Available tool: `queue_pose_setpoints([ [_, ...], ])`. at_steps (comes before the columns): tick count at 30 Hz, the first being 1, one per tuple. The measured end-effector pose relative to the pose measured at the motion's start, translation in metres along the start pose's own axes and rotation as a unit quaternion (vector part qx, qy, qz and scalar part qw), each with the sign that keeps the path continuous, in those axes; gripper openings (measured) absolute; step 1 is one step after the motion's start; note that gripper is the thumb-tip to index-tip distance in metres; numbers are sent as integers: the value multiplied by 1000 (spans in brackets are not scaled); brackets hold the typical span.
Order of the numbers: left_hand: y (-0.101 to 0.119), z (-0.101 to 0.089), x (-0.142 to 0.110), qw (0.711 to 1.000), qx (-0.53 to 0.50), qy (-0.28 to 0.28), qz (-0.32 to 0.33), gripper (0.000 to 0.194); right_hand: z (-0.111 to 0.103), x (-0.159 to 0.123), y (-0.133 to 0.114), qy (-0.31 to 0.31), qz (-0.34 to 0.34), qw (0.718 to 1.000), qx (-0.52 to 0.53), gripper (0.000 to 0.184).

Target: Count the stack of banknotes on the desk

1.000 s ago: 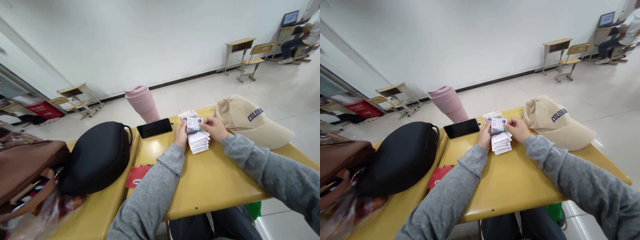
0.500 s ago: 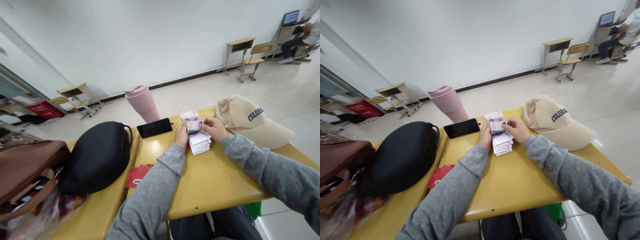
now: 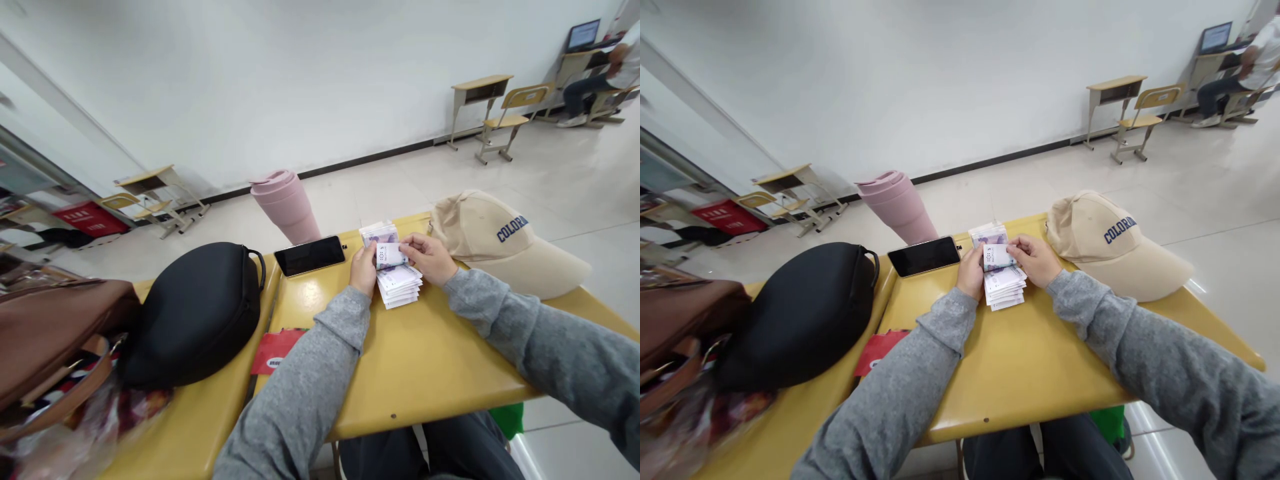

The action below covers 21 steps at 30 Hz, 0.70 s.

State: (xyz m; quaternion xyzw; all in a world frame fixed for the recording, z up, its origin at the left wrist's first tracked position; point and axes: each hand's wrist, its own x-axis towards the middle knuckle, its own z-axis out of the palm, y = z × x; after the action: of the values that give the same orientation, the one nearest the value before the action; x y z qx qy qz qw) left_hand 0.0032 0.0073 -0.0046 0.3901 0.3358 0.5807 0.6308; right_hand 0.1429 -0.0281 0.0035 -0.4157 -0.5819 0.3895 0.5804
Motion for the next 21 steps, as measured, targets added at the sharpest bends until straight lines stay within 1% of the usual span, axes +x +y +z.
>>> queue_pose_setpoints([
  [8,2,1,-2,1000,16,1,4,28,0,0,-1,-7,18,1000,23,26],
  [12,5,3,-4,1000,2,12,-1,27,-2,0,-1,-9,5,1000,10,28],
  [15,5,4,-4,1000,5,9,0,28,-3,0,-2,-11,-6,1000,0,31],
  [21,4,2,-3,1000,12,7,6,31,-3,0,-2,-16,0,1000,3,34],
])
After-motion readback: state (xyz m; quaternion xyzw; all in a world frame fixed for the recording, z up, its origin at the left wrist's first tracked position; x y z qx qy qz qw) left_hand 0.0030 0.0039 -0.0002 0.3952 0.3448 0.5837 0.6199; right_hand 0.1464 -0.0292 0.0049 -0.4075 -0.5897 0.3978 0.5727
